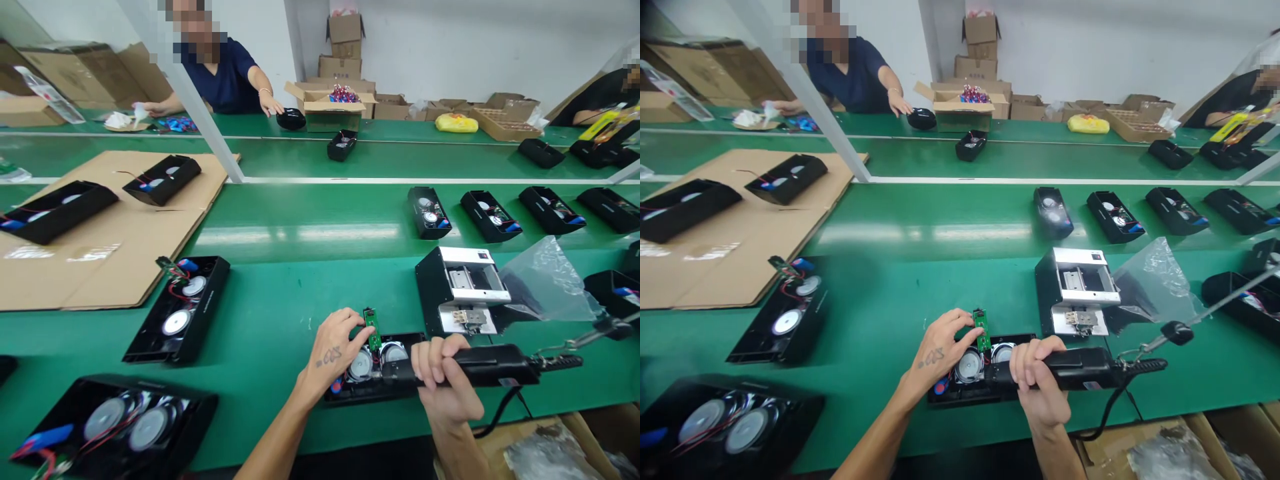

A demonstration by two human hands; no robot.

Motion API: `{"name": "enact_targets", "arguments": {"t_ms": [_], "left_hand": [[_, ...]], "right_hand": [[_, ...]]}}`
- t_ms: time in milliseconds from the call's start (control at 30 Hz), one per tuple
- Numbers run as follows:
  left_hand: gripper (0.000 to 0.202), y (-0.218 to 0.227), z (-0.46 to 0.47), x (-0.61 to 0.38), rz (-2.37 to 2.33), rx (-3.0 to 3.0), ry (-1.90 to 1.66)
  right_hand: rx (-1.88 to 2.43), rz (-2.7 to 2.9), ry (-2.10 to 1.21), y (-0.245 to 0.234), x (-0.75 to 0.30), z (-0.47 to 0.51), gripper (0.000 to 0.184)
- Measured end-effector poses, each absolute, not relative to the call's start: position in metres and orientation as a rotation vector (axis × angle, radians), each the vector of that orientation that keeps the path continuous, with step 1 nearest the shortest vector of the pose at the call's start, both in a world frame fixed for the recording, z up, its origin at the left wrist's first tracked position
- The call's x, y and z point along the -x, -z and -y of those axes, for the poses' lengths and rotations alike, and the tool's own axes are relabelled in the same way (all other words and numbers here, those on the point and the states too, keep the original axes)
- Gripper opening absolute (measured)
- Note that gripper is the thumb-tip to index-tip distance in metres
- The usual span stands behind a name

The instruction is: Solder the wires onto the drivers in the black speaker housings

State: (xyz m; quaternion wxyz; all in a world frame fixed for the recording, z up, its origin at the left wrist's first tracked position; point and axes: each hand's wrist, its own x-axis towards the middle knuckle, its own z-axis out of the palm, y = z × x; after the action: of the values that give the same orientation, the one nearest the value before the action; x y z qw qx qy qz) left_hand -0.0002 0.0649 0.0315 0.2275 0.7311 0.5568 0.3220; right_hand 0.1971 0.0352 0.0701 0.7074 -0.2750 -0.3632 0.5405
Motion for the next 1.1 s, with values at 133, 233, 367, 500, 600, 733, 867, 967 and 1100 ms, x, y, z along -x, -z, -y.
{"name": "enact_targets", "arguments": {"t_ms": [133, 233, 367, 500, 600, 733, 867, 967, 1100], "left_hand": [[0.018, -0.036, -0.064, 0.002, -1.519, -1.966, -0.932], [0.013, -0.040, -0.061, 0.005, -1.511, -1.896, -0.979], [0.014, -0.042, -0.054, 0.012, -1.507, -1.820, -1.040], [0.013, -0.032, -0.044, 0.022, -1.523, -1.753, -1.060], [0.014, -0.022, -0.036, 0.032, -1.558, -1.684, -1.101], [0.015, -0.018, -0.022, 0.047, -1.585, -1.675, -1.146], [0.012, -0.027, -0.006, 0.060, -1.626, -1.768, -1.159], [0.010, -0.040, 0.005, 0.064, -1.567, -1.943, -1.138], [0.011, -0.052, 0.016, 0.059, -1.454, -2.286, -0.988]], "right_hand": [[0.623, 0.832, -1.198, -0.070, -0.203, -0.034, 0.003], [0.585, 0.873, -1.237, -0.067, -0.198, -0.031, 0.002], [0.593, 0.949, -1.314, -0.060, -0.183, -0.022, 0.003], [0.633, 1.007, -1.305, -0.053, -0.166, -0.014, 0.008], [0.576, 1.016, -1.243, -0.061, -0.163, -0.012, 0.009], [0.581, 0.992, -1.207, -0.080, -0.170, -0.015, 0.007], [0.602, 0.981, -1.177, -0.092, -0.183, -0.014, 0.010], [0.611, 0.938, -1.171, -0.096, -0.191, -0.010, 0.009], [0.626, 0.925, -1.150, -0.095, -0.197, -0.004, 0.007]]}}
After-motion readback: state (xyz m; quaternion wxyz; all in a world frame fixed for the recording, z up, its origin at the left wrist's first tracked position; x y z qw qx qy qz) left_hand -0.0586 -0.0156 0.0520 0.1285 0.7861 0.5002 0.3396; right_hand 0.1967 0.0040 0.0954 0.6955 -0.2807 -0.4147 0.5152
